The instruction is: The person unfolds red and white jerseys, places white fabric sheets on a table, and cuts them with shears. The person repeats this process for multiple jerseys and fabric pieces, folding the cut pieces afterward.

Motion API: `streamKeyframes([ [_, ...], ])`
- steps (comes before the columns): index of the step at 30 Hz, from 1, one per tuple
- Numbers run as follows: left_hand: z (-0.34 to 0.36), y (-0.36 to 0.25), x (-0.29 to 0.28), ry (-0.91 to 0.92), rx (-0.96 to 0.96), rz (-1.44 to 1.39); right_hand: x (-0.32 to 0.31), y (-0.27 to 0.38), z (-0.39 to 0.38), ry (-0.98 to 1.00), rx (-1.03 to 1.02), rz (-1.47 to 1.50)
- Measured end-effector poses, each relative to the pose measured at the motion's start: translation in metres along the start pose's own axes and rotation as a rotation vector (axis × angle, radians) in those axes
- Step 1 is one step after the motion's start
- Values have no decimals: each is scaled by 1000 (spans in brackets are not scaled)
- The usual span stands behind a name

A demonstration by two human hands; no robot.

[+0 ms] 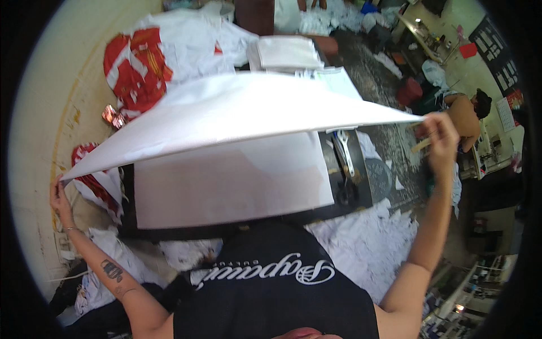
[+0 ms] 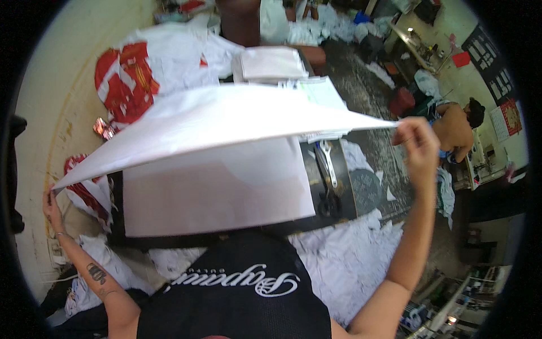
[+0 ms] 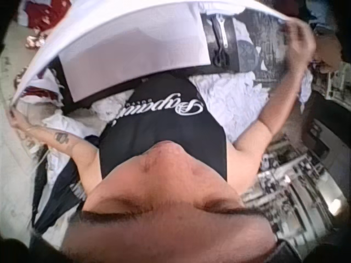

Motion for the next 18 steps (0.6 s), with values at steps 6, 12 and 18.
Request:
streamKeyframes([
  [6, -190, 55, 128, -7, -95, 6, 140, -208, -209, -289, 702, 489],
  [12, -326, 104, 227, 230, -760, -179, 237, -270, -324, -360, 1063, 510],
  [18, -339, 133, 238, 294, -750, -216, 229, -257, -326, -364, 910, 468],
])
Point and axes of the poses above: each hand's wrist, its own z-axis towards the middle knuckle, its own x-axis out of the palm, y = z × x, the point moved 10 cm from there along z, towards the middle knuckle, and after that the axes turned 10 degrees about z, right-handed, at the moved point
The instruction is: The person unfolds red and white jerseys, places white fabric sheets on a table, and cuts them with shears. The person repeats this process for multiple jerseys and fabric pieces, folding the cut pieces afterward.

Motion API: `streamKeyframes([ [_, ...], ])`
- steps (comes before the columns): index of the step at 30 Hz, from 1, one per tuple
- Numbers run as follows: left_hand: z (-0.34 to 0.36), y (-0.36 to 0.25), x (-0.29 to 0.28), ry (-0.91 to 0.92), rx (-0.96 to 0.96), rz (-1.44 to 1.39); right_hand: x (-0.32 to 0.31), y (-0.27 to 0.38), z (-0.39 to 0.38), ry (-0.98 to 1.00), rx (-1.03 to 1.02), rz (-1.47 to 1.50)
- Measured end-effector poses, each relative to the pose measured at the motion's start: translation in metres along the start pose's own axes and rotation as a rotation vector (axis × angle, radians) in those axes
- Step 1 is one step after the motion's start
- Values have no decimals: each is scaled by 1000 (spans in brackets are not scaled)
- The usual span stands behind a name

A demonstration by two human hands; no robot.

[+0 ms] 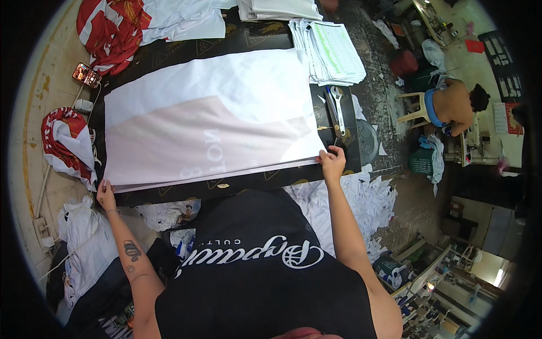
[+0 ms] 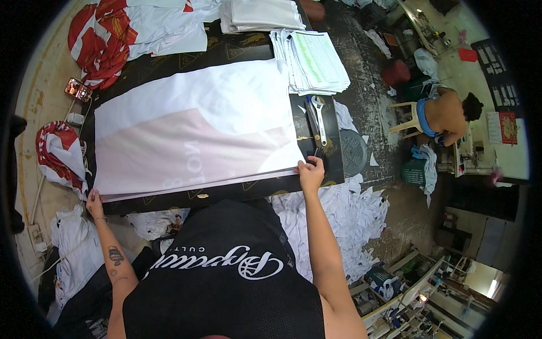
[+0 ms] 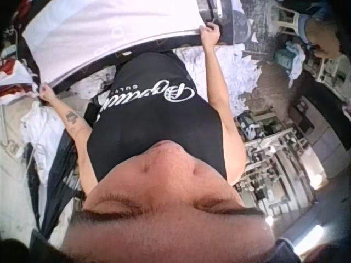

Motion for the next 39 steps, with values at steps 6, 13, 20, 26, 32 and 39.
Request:
streamKeyframes([
  [6, -17, 15, -2, 38, -214, 163, 2, 19, -15, 10, -170, -557],
  [13, -32, -81, -40, -179, 237, -124, 38, 20, -29, 291, -410, -1039],
  [20, -59, -35, -8, -176, 58, 456, 41, 24, -33, 385, -465, -982],
  [26, -76, -73, -18, -393, 176, 28, 46, 28, -38, 425, -519, -1049],
  [32, -91, -68, -12, -423, 51, 396, 51, 26, -36, 465, -482, -1075],
  [39, -114, -54, 22, -492, 113, 717, 64, 40, -52, 440, -604, -1193],
])
Point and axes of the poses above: each hand's wrist, its own z-axis towards the middle knuckle, its own x-axis out of the palm, y = z × x, the point moved 10 cm from there along z, towards the middle knuckle, and after that the axes turned 10 degrees about z, right-handed, at the moved point
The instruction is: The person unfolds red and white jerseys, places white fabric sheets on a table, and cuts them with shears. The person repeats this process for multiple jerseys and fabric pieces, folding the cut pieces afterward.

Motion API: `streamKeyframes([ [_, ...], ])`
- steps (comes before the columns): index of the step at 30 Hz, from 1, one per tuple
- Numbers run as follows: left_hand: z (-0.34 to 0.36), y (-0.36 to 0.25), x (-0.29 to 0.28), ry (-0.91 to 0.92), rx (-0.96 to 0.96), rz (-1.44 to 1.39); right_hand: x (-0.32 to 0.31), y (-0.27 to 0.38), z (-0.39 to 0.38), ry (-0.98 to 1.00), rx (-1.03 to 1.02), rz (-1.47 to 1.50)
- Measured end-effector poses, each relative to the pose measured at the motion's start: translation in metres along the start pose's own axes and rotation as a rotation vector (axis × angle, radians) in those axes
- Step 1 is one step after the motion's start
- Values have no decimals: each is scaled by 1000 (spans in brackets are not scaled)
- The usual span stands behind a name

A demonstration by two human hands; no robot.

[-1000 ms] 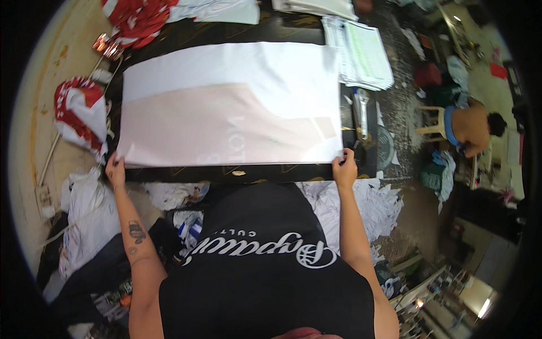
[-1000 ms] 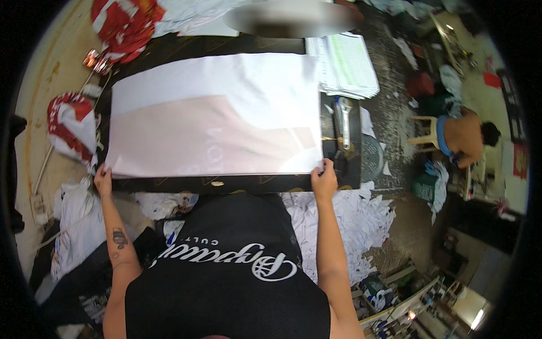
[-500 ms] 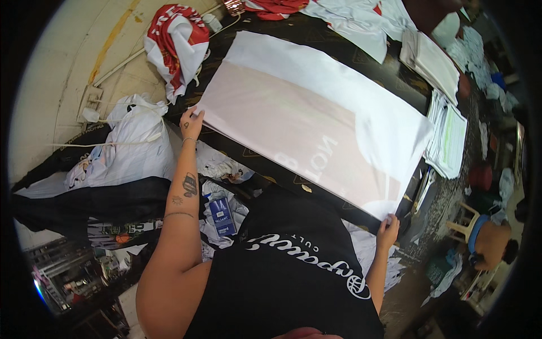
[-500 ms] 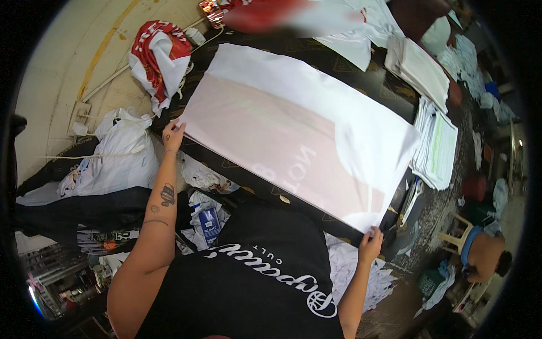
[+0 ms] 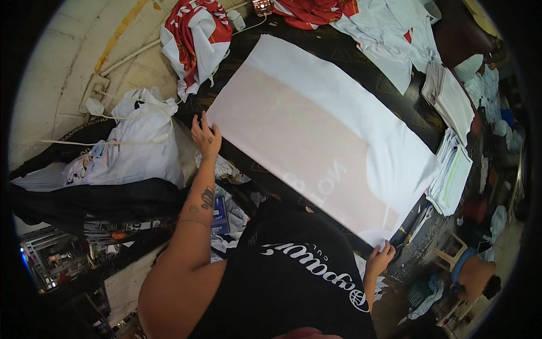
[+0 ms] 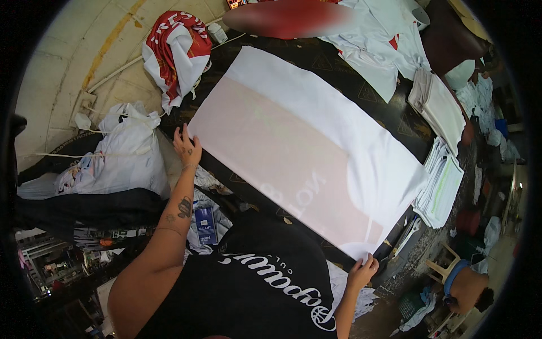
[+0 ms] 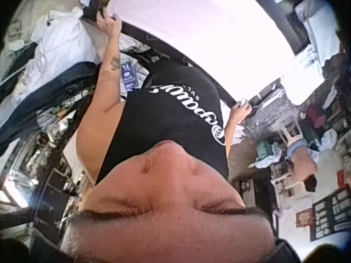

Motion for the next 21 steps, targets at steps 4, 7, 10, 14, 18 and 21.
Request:
streamKeyframes([
  [4, -5, 0, 7, 242, -152, 322, 18, 31, 2, 229, -145, -9],
  [7, 24, -41, -15, 1, -145, 196, 23, 24, 21, 277, 31, -74],
  [10, 73, -132, 1, -39, 223, -214, 15, 51, 56, 130, -130, 63],
  [14, 127, -233, 51, 226, 499, -337, 26, 71, 116, 129, -197, 36],
  [18, 173, -268, 70, 198, 519, -430, 39, 64, 194, 75, 3, -73],
  [21, 186, -273, 102, 349, 541, -378, 44, 85, 238, -118, -137, 216],
])
Point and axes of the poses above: each hand's wrist, its own z-axis towards the middle knuckle, its own x-axis out of the palm, y = z × x, the point moved 10 cm from there along z, towards the middle knuckle, and after that the axes turned 10 degrees about z, right-handed, at the moved point
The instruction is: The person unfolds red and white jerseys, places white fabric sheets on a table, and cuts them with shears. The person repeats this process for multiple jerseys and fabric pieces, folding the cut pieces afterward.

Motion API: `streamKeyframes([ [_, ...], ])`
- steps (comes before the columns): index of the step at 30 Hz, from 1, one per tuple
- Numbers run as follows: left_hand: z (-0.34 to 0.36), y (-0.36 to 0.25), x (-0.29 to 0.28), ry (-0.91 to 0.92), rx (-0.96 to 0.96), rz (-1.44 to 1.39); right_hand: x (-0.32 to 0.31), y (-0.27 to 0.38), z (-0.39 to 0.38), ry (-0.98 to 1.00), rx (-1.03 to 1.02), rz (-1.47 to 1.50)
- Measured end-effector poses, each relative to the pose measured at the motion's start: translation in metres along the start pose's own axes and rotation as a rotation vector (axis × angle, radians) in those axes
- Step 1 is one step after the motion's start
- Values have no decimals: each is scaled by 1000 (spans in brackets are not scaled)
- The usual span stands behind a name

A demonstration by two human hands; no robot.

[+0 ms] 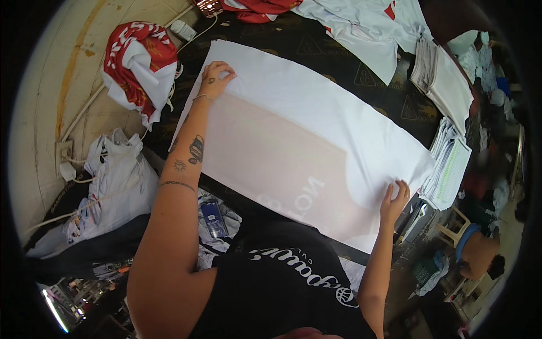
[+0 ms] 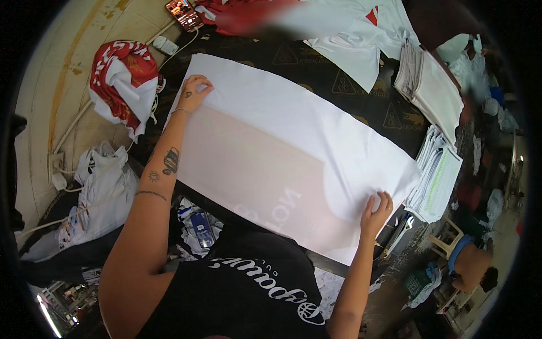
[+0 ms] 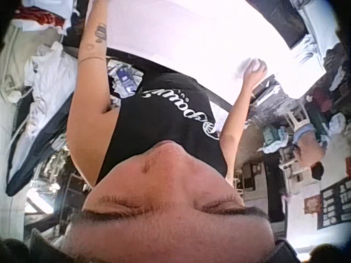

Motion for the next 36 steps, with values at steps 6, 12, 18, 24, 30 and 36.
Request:
streamKeyframes([
  [6, 17, 29, 21, 180, -173, -168, 29, -11, 12, -93, 13, -24],
  [12, -18, -41, -17, -213, 22, 203, 20, -8, 6, -16, 27, -49],
  [18, -113, -34, -42, -280, 71, 147, -18, -12, -65, 220, 43, -180],
  [24, -261, -65, -72, -100, 221, -12, -92, -46, -179, 89, 129, -146],
  [30, -341, -79, -54, 4, 187, -7, -81, -45, -236, 201, 56, -173],
  [36, -350, 40, -89, 154, -226, 288, -100, -51, -235, 94, -98, -159],
])
Point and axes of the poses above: each hand's wrist, its own z-axis towards the middle knuckle, its own x-axis out of the palm, y = z × x, the point moved 10 cm from there along z, towards the middle knuckle, and after that the axes turned 10 degrees about z, right-handed, at the moved point
